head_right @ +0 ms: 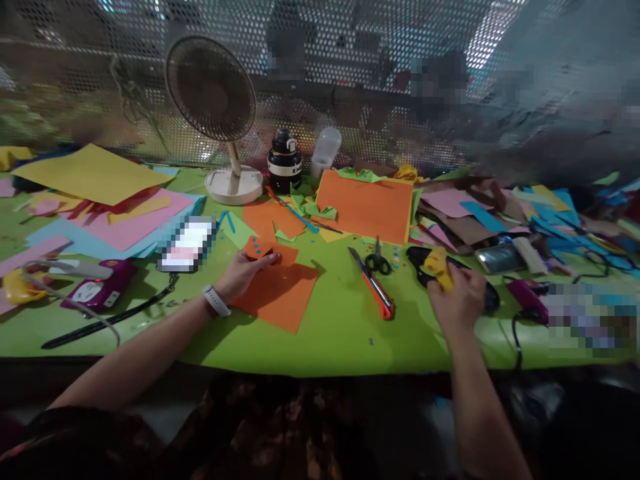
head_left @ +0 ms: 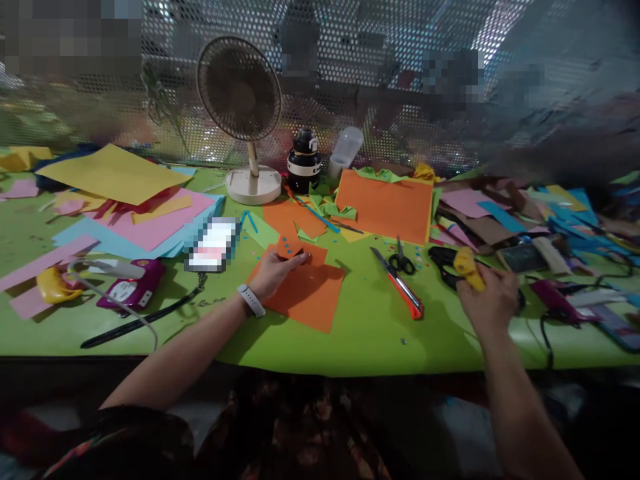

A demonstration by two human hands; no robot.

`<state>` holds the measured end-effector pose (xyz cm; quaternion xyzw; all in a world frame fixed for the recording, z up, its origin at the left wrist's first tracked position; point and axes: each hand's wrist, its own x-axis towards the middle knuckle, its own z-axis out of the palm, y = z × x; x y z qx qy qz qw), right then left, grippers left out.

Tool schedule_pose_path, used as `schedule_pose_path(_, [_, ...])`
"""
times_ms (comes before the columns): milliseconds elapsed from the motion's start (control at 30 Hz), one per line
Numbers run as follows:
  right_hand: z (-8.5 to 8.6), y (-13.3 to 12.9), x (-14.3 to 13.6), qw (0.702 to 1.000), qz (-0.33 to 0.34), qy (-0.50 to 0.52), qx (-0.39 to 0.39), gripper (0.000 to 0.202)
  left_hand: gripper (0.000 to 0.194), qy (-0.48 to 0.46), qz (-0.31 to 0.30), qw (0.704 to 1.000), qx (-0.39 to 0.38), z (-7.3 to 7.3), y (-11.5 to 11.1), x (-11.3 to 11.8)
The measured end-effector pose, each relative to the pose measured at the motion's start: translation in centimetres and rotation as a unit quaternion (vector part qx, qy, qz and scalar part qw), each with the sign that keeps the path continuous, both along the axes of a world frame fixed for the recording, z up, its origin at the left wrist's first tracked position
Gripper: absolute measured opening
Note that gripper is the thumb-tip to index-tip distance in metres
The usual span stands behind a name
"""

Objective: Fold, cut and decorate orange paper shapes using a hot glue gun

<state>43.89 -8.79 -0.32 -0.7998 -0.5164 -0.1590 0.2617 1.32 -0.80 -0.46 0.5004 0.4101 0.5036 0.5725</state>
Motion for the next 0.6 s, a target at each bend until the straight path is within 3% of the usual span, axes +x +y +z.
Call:
schedule_pose_path(100, [1.5, 0.5, -1.2, 0.974, -0.005, 0.205, 0.096, 0.034, 0.028, -0.009, -0.004, 1.000, -0.003, 0.0, -0.1, 0.0])
schedule_pose_path(167, [2.8, 1.2, -3.1, 0.938, 0.046, 0.332, 0.087, 0.024, 0.028, -0.013, 0.001, 1.000, -0.010, 0.0, -0.1, 0.0])
schedule_pose_path(267, [4.8, 2.7, -7.7, 0.801, 0.187, 0.569, -0.013, 0.025, 0.027, -0.011, 0.008, 1.000, -0.013, 0.0, -0.2, 0.0])
schedule_pose_path(367, [6.1, 4.2, -13.3, 0.706, 0.278, 0.646, -0.085, 0.023, 0.028, 0.006, 0.030, 1.000, -0.009, 0.2, -0.1, -0.1])
schedule_pose_path(467, [6.2, 5.1, -17.8, 0.680, 0.331, 0.641, -0.132, 0.029, 0.030, 0.016, 0.065, 0.998, -0.011, 0.3, 0.2, -0.2])
schedule_pose_path(600, [5.2, 4.8, -20.3, 0.692, 0.359, 0.606, -0.159, 0.034, 0.028, 0.012, 0.067, 0.998, -0.006, 0.3, 0.4, -0.2])
